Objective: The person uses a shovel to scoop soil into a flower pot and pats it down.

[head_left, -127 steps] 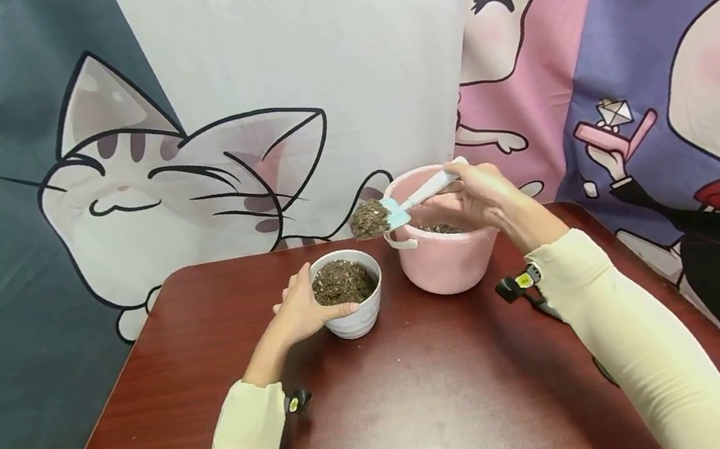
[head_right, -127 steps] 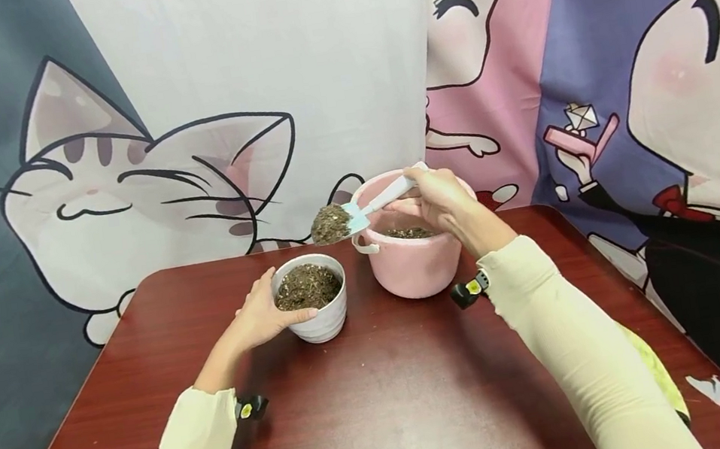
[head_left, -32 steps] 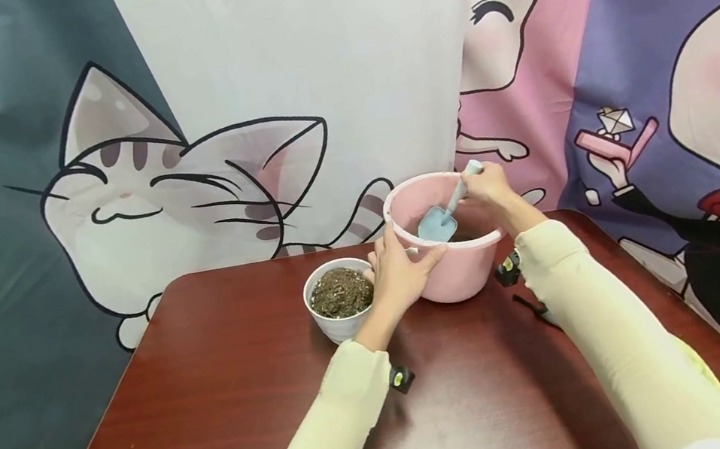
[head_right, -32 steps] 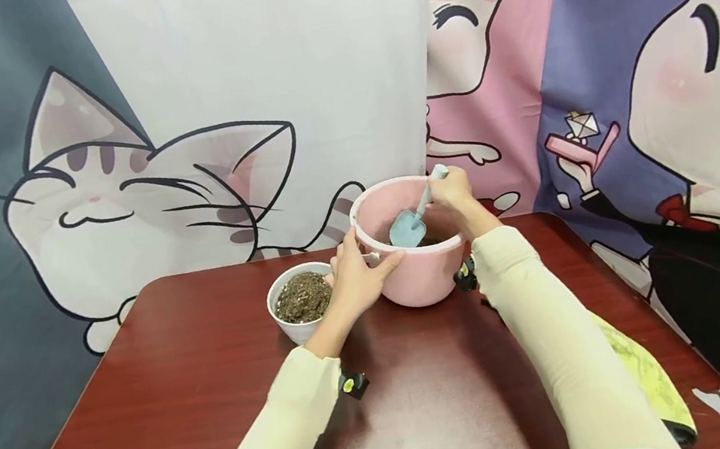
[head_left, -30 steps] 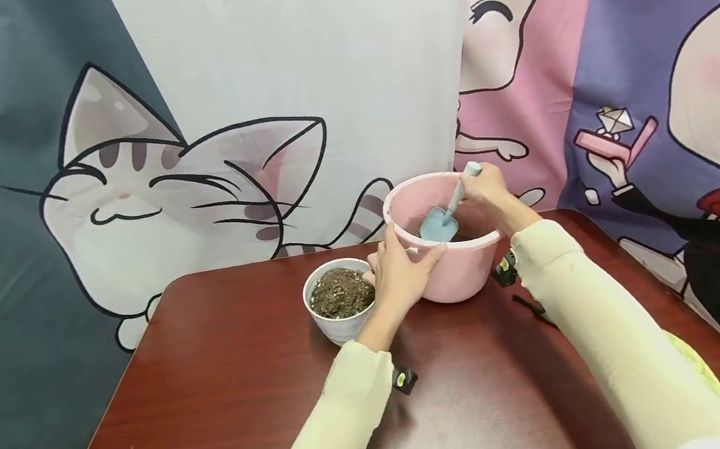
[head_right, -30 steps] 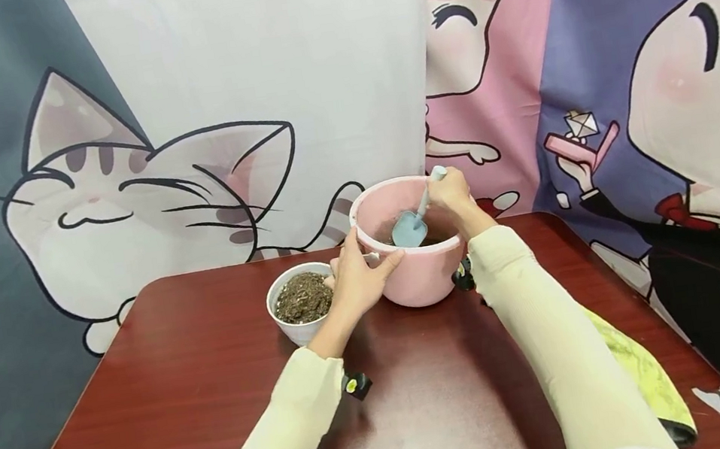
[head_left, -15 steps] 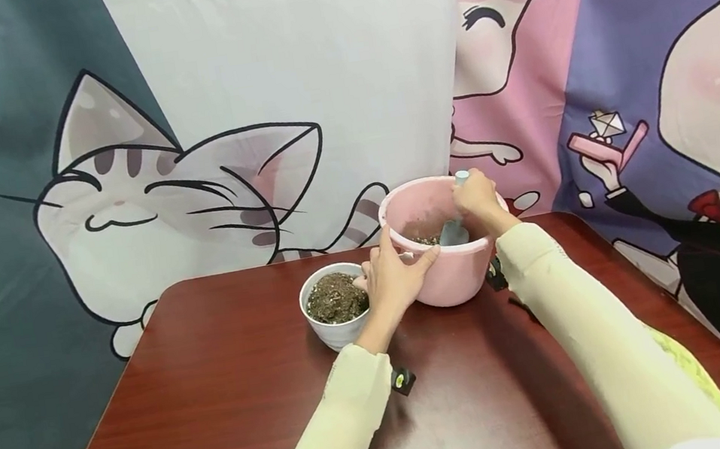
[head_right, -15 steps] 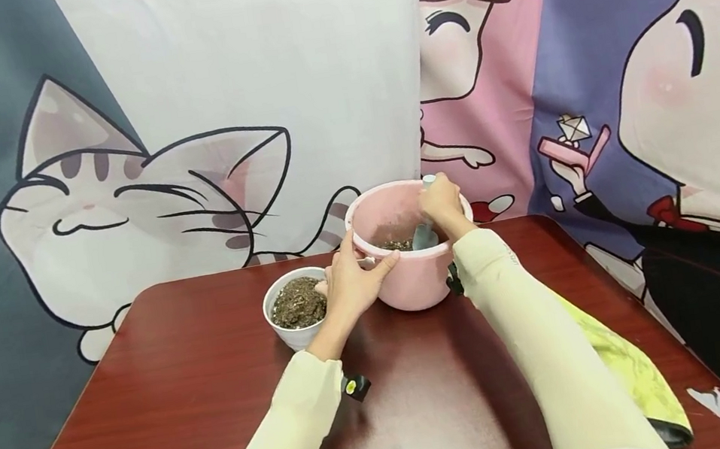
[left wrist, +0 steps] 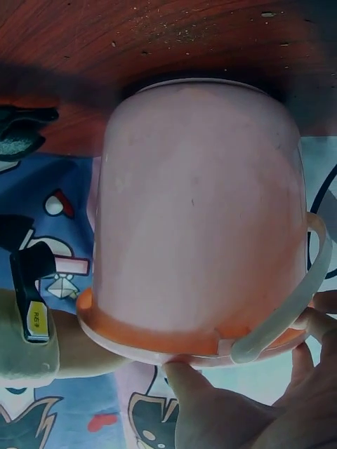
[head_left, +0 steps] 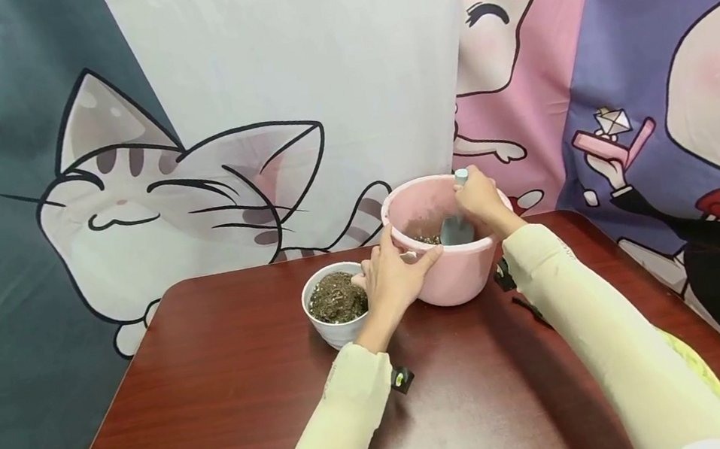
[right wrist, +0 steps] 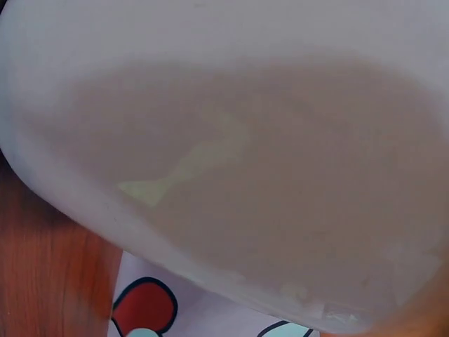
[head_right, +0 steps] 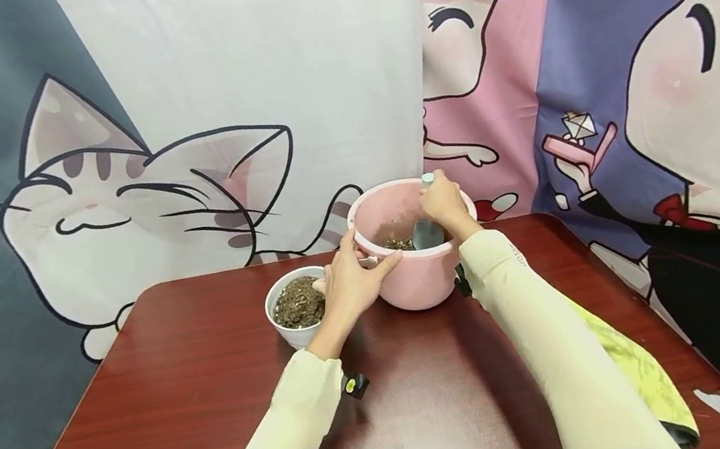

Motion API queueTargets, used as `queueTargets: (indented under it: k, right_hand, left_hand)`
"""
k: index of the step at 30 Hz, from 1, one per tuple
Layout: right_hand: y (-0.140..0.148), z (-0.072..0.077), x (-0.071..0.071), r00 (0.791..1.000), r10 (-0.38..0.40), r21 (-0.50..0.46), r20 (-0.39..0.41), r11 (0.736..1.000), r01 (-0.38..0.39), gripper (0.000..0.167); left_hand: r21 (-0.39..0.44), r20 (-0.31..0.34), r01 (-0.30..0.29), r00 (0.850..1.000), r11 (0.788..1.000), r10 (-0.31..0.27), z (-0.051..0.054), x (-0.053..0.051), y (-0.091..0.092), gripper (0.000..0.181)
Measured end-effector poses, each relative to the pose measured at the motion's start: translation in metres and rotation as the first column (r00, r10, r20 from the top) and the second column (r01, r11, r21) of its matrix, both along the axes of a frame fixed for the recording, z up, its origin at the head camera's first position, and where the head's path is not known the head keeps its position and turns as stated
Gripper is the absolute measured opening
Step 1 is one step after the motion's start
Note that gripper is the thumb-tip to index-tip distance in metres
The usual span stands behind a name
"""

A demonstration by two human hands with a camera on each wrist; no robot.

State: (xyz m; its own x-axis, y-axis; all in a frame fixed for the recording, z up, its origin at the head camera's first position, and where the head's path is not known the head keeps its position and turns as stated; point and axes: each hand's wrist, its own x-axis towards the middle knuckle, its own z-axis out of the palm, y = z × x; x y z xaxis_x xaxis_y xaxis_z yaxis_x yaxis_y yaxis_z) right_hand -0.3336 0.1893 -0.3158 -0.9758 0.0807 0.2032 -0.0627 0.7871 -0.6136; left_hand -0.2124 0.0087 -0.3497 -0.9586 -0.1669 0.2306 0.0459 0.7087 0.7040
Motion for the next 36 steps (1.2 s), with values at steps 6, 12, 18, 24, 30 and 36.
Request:
queueTargets:
  k: [6,12,18,24,30,36]
  right_hand:
    - [0.0031,-0.0012,0.0023,0.999,0.010,0.062,0.031,0.998,-0.012,0.045]
    - [0.0021,-0.0009,0.0041,0.998,0.024,0.120,0.056,0.992,-0.030,0.042]
    - [0.0011,-0.0008,0.0030,0.960,0.176,0.077,0.217,0.978,-0.196,0.036]
    - [0.0032,0.0009,0.0012,0.930,0.189,0.016,0.314,0.979,-0.205,0.041]
    - [0.0041,0.0025,-0.0014,0.884,0.186,-0.097,0.429,0.982,-0.159,0.037]
    - [-0.0006,0.0035,-0.0057,0.889,0.188,0.040,0.419,0.974,-0.225,0.029]
  left_hand:
    - [-0.001,-0.002,0.007,1.000,1.000,-0.007,-0.0019,-0.0013,0.0016,0.099]
    - [-0.013,0.009,-0.001,1.000,1.000,0.001,-0.0028,-0.0005,0.0007,0.099]
    - [-0.021,-0.005,0.005,1.000,1.000,-0.005,-0.0027,-0.0004,0.0014,0.097]
    - [-0.034,0.003,0.012,1.000,0.999,-0.012,-0.0032,0.0000,0.0020,0.097]
    - [-0.032,0.003,0.008,1.000,0.999,-0.008,-0.0017,-0.0001,0.0004,0.097]
    - [-0.044,0.001,0.018,1.000,0.999,-0.018,-0.0019,-0.0023,-0.0006,0.097]
